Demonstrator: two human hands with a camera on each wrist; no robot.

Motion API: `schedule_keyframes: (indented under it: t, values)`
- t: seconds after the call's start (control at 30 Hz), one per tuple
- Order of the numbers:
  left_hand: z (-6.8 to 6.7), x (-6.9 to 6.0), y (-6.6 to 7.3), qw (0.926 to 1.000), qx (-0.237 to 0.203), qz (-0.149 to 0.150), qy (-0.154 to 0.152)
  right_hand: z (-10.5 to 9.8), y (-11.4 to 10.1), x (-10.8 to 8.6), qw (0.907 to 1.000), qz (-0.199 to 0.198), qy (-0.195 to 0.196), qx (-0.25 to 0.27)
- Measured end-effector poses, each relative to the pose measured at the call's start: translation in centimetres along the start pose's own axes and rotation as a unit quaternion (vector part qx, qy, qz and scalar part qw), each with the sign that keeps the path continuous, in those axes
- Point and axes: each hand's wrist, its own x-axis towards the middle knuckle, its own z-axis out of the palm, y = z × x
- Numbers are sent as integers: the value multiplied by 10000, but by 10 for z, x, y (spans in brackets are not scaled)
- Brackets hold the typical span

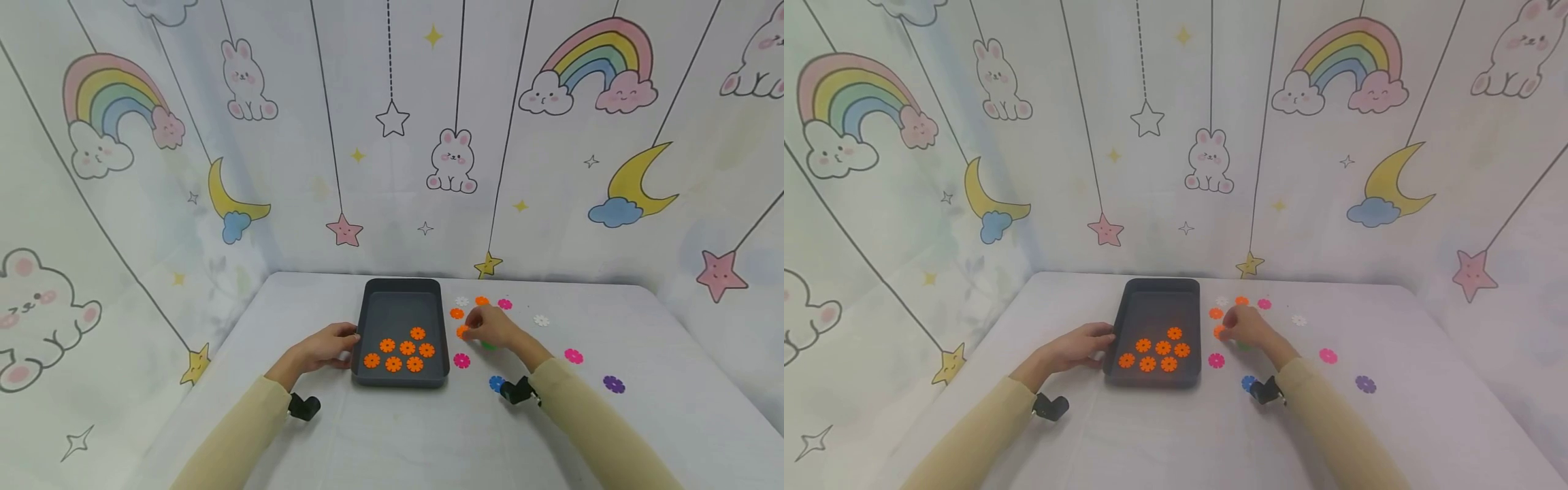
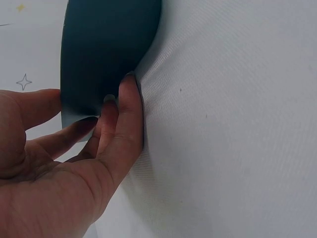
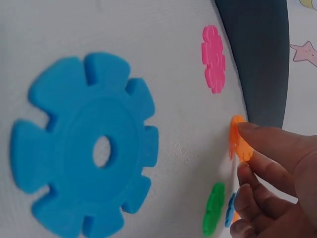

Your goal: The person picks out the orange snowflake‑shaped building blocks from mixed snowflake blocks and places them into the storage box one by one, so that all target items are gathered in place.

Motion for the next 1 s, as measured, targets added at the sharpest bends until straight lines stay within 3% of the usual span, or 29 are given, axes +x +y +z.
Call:
schedule_keyframes:
  t: [0.37, 0.67, 1.0]
  values:
    - [-1, -3, 2, 10000, 23, -28, -9, -7, -7, -5, 9997, -217, 73, 29]
    - [-1, -1, 0, 10000, -14, -36, 22, -19, -25, -8, 9965, -825, 127, -6]
    - [-1, -4, 1, 10000, -2, 10, -65, -18, -72, 0, 9925, -1182, -176, 258]
